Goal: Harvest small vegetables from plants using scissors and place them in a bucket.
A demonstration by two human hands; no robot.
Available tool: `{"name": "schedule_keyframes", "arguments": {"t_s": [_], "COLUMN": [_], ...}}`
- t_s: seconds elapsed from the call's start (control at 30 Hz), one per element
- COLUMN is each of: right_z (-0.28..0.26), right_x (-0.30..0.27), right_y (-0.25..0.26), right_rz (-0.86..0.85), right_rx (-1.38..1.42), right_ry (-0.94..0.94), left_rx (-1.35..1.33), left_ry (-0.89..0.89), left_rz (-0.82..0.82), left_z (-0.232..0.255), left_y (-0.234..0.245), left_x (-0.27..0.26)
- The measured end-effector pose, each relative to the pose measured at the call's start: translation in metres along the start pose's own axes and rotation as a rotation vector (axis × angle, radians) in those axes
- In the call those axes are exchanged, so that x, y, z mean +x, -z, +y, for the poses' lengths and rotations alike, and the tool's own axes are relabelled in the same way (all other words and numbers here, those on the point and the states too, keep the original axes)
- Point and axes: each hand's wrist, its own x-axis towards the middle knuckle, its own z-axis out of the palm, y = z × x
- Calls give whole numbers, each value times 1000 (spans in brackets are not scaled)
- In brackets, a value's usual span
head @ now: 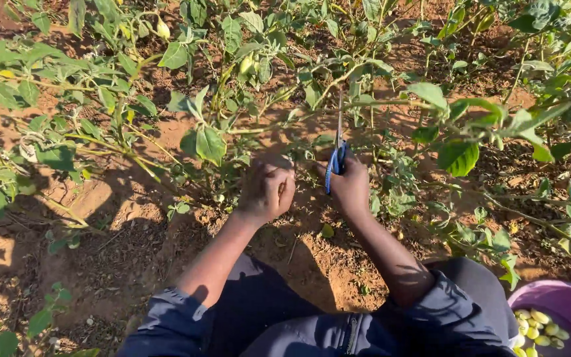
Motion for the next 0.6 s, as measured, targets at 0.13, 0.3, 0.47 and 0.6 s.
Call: {"name": "schedule_keyframes", "arguments": {"t_s": [0.13, 0.3, 0.47, 0.6], "right_z": [8, -5, 2, 5], "right_x": [10, 5, 11, 15], "right_y": [1, 22, 39, 54], "right_rz": [2, -204, -181, -189], "right_rx": [209, 514, 487, 527], "right_ry": [128, 137, 89, -32], "left_rx": [-48, -670, -286, -374], "left_ry": [251, 1312, 589, 841], "left_rz": [-38, -611, -562, -601], "left_z": [-19, -106, -49, -60], "left_y": [-8, -108, -34, -50], "left_x": [5, -92, 5, 0]}}
